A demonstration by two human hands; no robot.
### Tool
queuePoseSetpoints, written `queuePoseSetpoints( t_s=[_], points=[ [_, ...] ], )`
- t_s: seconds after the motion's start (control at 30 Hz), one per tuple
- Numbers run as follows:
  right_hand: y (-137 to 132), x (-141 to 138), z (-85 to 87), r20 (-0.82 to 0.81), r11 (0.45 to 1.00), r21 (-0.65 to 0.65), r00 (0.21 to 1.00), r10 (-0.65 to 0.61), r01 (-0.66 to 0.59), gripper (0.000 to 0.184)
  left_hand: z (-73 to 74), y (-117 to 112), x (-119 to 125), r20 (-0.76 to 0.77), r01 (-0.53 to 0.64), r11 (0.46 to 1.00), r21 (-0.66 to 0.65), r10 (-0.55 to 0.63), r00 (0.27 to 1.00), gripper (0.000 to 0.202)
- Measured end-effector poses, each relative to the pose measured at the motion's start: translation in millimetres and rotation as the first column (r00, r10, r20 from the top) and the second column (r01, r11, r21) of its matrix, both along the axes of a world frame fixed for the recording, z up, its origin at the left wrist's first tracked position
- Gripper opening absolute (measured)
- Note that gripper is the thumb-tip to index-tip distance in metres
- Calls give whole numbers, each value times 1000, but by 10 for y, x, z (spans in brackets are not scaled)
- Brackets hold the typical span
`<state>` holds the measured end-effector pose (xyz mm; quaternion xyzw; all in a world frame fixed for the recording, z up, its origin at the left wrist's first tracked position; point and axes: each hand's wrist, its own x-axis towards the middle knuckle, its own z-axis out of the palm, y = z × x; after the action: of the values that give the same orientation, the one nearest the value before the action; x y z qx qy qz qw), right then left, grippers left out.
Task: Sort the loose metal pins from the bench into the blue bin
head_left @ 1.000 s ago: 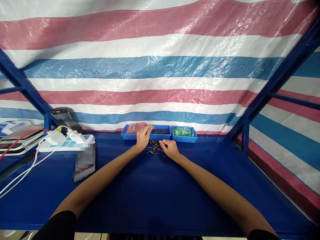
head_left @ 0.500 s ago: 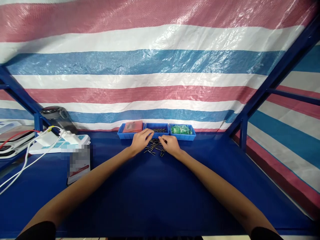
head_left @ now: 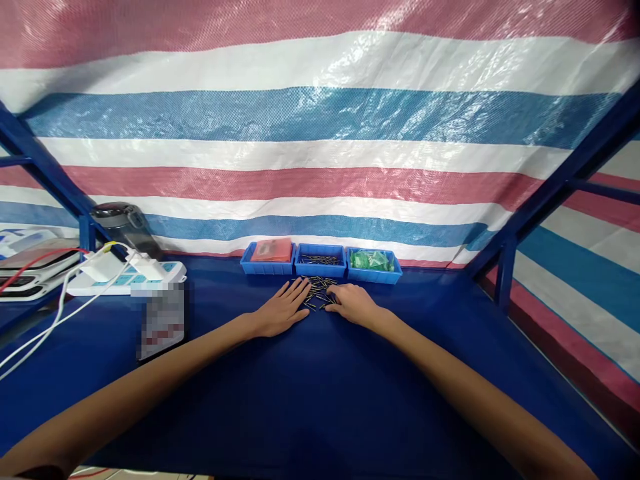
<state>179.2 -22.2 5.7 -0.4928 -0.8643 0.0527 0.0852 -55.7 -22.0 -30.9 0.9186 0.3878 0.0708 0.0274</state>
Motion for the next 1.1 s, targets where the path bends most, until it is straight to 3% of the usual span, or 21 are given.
queuePoseSetpoints(
  t_s=[0.17,0.57,0.83,1.1],
  points=[
    [110,-95,-41,-72,998,37,996,-43,46,11,-48,79,129,10,-36,999,16,35,999,60],
    [126,-136,-158,-211,989,110,975,-76,101,6,6,120,260,81,-43,999,-4,43,996,58],
    [145,-65,-334,-498,982,142,866,-35,122,14,100,105,379,284,-82,989,120,45,958,43],
    [151,-57,-340,-547,991,88,836,-37,101,14,230,207,486,434,-27,985,169,-50,899,27]
  ],
)
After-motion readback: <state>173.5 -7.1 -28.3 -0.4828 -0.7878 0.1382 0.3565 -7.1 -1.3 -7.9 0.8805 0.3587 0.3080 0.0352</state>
